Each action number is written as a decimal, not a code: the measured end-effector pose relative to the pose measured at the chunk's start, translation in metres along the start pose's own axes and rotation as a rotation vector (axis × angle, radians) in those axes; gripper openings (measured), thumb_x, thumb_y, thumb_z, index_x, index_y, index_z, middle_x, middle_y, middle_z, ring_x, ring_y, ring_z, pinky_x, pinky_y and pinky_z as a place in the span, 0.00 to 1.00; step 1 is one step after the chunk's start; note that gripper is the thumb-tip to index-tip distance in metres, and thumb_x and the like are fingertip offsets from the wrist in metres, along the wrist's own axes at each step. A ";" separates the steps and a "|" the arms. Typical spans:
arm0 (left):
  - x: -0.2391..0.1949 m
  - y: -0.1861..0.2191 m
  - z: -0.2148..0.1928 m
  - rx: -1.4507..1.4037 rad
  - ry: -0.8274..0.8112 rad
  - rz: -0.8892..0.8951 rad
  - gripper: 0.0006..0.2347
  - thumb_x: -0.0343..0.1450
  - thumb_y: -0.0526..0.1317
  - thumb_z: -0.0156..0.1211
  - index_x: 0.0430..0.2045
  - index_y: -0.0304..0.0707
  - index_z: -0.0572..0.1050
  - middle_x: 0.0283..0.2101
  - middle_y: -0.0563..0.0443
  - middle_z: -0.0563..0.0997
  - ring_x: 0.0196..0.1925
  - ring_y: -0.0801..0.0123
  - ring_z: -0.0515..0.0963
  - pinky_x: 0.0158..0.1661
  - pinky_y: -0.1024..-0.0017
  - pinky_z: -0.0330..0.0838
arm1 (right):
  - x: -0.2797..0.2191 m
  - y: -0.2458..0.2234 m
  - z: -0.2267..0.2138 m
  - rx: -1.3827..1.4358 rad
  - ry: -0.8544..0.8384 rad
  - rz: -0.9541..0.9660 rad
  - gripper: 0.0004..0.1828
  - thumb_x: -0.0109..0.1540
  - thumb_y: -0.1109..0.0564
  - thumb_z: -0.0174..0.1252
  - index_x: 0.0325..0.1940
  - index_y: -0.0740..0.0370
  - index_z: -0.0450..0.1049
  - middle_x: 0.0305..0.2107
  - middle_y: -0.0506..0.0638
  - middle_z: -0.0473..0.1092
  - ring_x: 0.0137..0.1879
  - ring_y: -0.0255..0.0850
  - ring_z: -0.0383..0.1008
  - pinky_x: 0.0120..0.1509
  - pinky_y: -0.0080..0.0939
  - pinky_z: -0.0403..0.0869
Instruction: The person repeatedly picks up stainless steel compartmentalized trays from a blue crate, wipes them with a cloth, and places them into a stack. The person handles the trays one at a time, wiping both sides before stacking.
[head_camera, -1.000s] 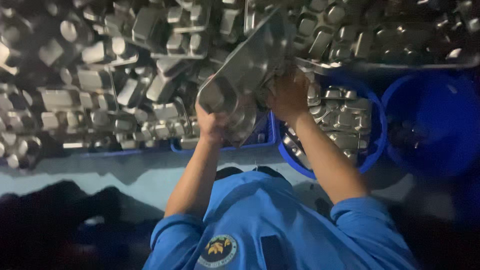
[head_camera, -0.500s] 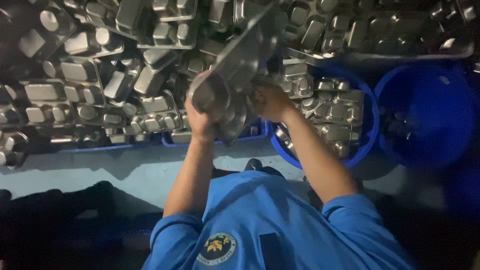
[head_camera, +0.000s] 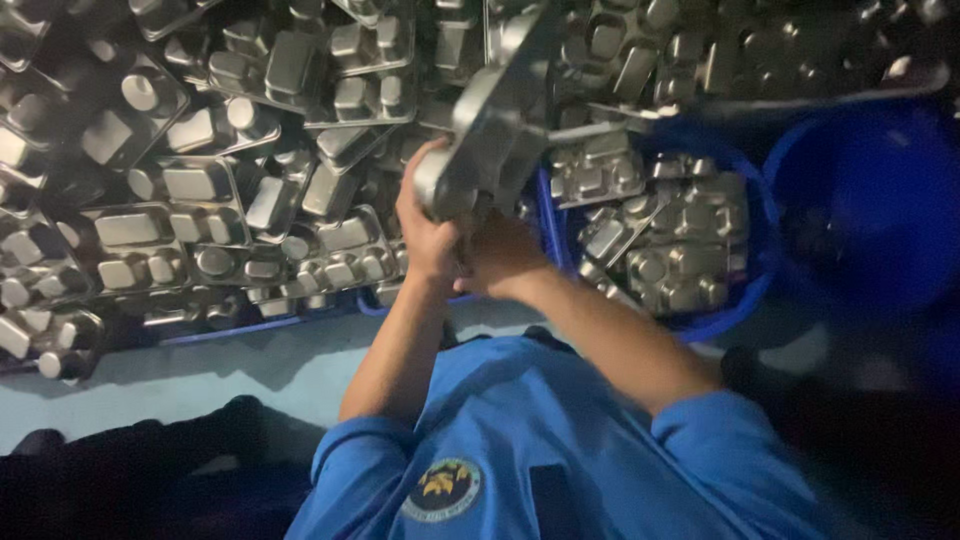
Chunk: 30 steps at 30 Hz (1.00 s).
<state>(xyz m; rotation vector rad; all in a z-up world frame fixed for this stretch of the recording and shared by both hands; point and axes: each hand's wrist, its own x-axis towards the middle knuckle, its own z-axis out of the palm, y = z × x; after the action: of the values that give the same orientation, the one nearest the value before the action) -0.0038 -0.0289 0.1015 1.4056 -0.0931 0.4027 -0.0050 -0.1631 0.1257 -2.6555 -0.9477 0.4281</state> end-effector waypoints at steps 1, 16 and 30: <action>0.000 0.005 -0.005 0.040 -0.074 0.085 0.33 0.63 0.51 0.72 0.60 0.31 0.70 0.59 0.45 0.77 0.61 0.63 0.77 0.64 0.68 0.69 | 0.006 0.003 0.001 0.031 -0.103 0.033 0.32 0.50 0.41 0.70 0.53 0.60 0.77 0.47 0.60 0.75 0.58 0.58 0.74 0.63 0.57 0.71; 0.055 -0.078 -0.058 -0.811 0.054 -0.292 0.34 0.57 0.35 0.66 0.61 0.33 0.64 0.55 0.42 0.75 0.58 0.52 0.76 0.58 0.55 0.74 | 0.069 0.059 0.114 1.585 0.477 0.264 0.19 0.58 0.58 0.63 0.52 0.67 0.75 0.42 0.57 0.77 0.47 0.51 0.78 0.53 0.55 0.76; 0.097 -0.102 -0.073 -1.106 -0.033 -0.464 0.27 0.64 0.44 0.62 0.56 0.26 0.68 0.54 0.34 0.76 0.56 0.43 0.78 0.59 0.47 0.73 | -0.035 0.019 0.009 1.257 1.040 0.290 0.23 0.60 0.67 0.59 0.60 0.70 0.69 0.48 0.61 0.73 0.55 0.54 0.76 0.61 0.56 0.75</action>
<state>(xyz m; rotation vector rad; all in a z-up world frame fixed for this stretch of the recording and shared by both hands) 0.1072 0.0518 0.0224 0.3107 -0.0041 -0.0857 -0.0241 -0.1984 0.1167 -1.4296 0.1011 -0.2696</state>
